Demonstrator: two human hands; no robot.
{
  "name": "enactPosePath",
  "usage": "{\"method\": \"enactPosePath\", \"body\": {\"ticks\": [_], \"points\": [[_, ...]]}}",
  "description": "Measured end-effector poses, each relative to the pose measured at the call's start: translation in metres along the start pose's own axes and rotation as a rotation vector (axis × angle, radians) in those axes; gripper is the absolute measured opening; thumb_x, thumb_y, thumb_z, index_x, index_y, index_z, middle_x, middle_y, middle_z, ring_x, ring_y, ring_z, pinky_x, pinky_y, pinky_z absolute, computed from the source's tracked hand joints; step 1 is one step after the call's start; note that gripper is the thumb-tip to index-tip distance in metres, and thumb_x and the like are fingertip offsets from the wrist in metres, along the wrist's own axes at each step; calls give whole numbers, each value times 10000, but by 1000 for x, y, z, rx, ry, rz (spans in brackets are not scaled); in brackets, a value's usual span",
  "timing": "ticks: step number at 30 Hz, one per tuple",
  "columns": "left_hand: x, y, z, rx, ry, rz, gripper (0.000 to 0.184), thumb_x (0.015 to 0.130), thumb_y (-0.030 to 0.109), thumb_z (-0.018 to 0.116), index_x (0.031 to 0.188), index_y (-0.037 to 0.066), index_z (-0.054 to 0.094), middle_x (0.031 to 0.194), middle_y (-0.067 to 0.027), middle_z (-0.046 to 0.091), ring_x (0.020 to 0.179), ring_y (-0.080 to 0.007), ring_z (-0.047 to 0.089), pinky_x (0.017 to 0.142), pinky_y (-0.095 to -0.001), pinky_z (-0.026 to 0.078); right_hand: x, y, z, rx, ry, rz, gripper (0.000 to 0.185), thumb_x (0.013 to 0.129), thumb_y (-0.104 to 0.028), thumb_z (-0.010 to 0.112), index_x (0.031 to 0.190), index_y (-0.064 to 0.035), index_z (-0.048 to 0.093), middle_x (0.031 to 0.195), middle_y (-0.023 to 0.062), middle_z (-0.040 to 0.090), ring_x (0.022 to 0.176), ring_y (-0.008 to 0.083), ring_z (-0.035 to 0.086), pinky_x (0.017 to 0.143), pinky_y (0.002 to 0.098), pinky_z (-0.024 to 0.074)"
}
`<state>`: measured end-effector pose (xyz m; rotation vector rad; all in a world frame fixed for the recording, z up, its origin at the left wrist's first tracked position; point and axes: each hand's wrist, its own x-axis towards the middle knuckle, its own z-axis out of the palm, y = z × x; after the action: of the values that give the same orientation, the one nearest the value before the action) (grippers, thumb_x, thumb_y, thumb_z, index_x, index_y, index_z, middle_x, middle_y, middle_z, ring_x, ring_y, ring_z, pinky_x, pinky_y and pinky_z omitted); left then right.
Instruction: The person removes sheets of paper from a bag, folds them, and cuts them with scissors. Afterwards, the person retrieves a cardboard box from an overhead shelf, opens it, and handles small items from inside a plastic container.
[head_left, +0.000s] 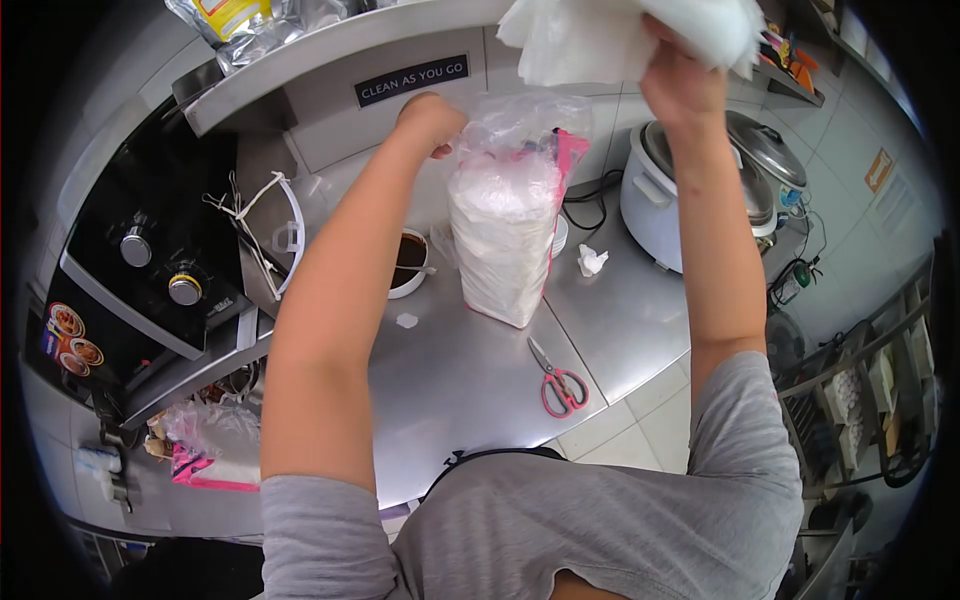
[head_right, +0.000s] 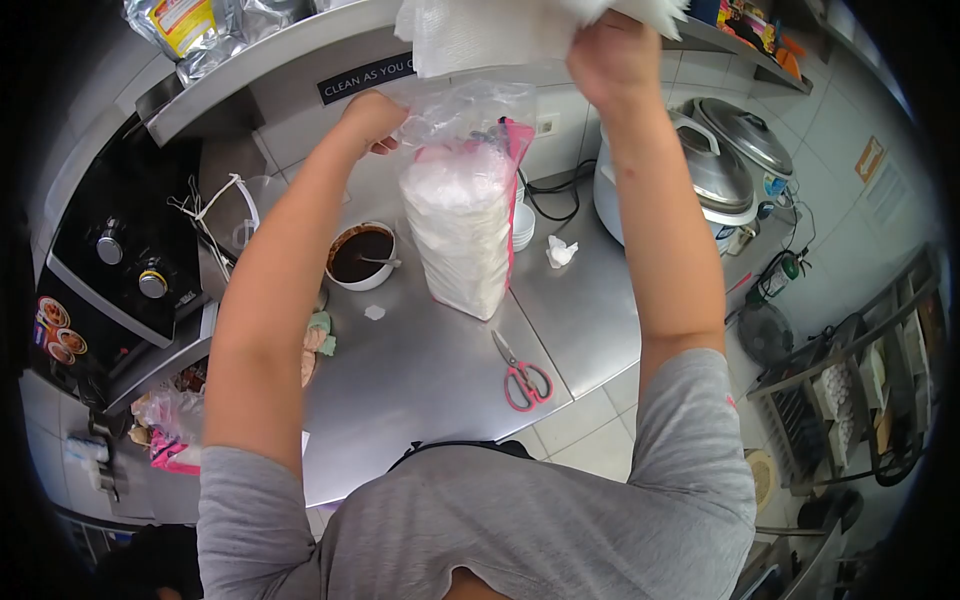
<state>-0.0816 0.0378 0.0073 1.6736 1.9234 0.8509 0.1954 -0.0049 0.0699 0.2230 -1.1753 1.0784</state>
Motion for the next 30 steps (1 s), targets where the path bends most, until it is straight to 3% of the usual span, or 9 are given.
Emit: {"method": "enactPosePath", "body": {"ticks": [4, 5, 8, 12, 18, 21, 24, 27, 30], "points": [[3, -21, 9, -67, 40, 174, 358, 726, 117, 635, 1070, 23, 646, 898, -180, 672, 593, -230, 650, 534, -303, 541, -1, 60, 6, -190, -12, -190, 350, 950, -215, 529, 1232, -9, 517, 1135, 43, 608, 1060, 184, 569, 917, 299, 451], [9, -30, 12, -91, 66, 234, 396, 728, 120, 633, 1114, 27, 623, 920, -184, 667, 614, -226, 659, 531, -294, 541, -8, 59, 2, -700, -112, -315, 396, 951, -240, 528, 1248, 20, 507, 1105, 49, 617, 1044, 159, 564, 884, 296, 462], [-23, -24, -4, -243, -112, 242, 501, 751, 172, 655, 1239, 105, 561, 1091, -159, 645, 835, -239, 681, 663, -322, 558, -16, 76, 19, -345, -24, -51, 288, 928, -127, 428, 1150, -34, 586, 1083, 99, 647, 1006, 222, 622, 883, 318, 497], [17, -59, 10, 206, 364, 745, 441, 818, 351, 659, 1236, 232, 581, 1291, -18, 565, 1226, -256, 495, 1001, -379, 424, -24, 94, 41, -756, -223, -213, 209, 878, -39, 492, 1052, -3, 603, 1001, 71, 651, 891, 154, 607, 823, 269, 476], [-3, -39, 37, 712, 823, 696, 464, 822, 311, 632, 1272, 226, 554, 1369, -30, 503, 1270, -247, 454, 1025, -370, 413, -19, 111, 32, -884, -172, -106, 220, 865, -26, 501, 1051, -15, 617, 961, 33, 665, 871, 109, 590, 786, 241, 464], [1, -41, 11, 408, 289, 666, 521, 821, 305, 621, 1322, 217, 508, 1408, -42, 462, 1291, -249, 433, 1059, -363, 377, -18, 113, 27, -870, -165, -97, 227, 865, -29, 505, 1060, -23, 620, 954, 29, 667, 862, 104, 589, 776, 240, 464], [-18, -35, 11, 129, 357, 531, 442, 879, 252, 551, 1305, 137, 530, 1366, -108, 501, 1301, -326, 399, 1088, -404, 307, -16, 114, 27, -930, -144, -100, 231, 851, -49, 522, 1058, -29, 623, 946, 54, 674, 860, 155, 609, 773, 278, 475], [6, -53, 36, 346, 617, 654, 426, 891, 250, 545, 1298, 125, 531, 1363, -113, 506, 1292, -330, 419, 1081, -417, 322, -19, 120, 26, -938, -155, -71, 241, 823, -96, 549, 1044, -34, 623, 938, 117, 682, 863, 263, 648, 767, 351, 495], [26, -59, 54, 660, 953, 929, 418, 890, 242, 571, 1289, 123, 540, 1235, -96, 596, 1080, -277, 580, 887, -391, 482, -19, 122, 21, -1112, -239, -115, 252, 819, -119, 548, 1044, -28, 616, 914, 155, 677, 854, 287, 650, 770, 353, 498]]}}
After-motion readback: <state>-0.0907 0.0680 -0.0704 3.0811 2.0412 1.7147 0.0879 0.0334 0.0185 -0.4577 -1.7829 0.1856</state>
